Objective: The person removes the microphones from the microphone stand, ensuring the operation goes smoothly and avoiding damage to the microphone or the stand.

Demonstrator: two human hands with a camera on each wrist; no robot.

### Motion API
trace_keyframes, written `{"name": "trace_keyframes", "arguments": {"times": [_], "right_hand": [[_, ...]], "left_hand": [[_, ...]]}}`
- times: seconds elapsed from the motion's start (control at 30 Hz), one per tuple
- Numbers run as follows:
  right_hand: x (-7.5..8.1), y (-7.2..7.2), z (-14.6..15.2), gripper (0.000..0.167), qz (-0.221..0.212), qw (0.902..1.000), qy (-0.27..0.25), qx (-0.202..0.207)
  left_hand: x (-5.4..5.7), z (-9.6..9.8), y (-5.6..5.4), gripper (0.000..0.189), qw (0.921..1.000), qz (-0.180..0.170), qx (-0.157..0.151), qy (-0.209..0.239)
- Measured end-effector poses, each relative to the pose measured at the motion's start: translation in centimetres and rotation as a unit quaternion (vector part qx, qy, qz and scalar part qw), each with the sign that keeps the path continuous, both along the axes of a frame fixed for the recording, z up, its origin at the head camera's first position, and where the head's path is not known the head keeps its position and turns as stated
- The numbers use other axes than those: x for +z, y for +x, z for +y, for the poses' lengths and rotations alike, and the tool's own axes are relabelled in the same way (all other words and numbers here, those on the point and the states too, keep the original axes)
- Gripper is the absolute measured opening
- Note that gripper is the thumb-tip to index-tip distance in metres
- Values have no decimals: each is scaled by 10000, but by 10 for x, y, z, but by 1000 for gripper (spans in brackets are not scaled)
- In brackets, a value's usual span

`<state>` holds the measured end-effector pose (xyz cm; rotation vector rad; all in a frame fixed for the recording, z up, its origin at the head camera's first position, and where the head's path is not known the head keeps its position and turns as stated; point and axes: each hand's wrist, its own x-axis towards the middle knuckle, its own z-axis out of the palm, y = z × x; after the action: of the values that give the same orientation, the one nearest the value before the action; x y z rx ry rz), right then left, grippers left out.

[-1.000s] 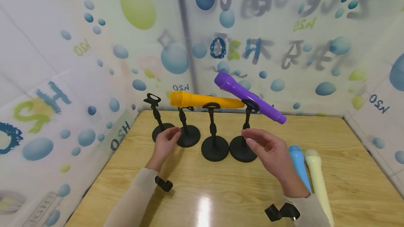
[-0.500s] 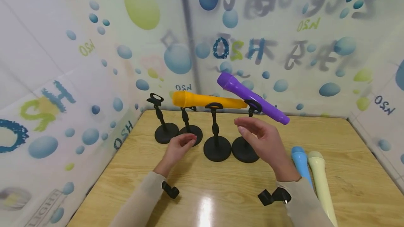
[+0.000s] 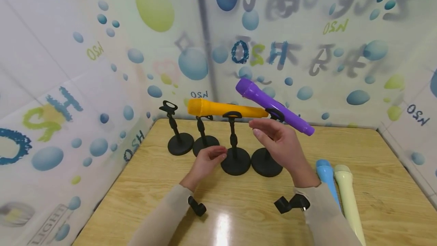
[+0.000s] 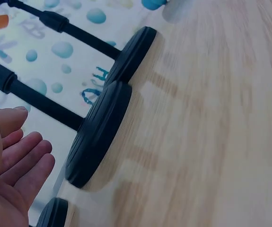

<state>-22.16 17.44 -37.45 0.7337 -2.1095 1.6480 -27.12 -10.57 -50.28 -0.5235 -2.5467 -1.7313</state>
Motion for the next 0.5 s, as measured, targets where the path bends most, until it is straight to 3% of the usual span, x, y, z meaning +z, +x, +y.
{"name": "trace_keyframes", "arguments": {"times": [0.3, 0.5], "right_hand": [[1, 3, 3, 27, 20, 10000, -66, -13], [5, 5, 7, 27, 48, 9999, -159, -23]], "left_hand": [[-3, 18, -3, 37, 9999, -144, 0, -48], [-2, 26, -10, 39, 9999, -158, -6, -43]]}}
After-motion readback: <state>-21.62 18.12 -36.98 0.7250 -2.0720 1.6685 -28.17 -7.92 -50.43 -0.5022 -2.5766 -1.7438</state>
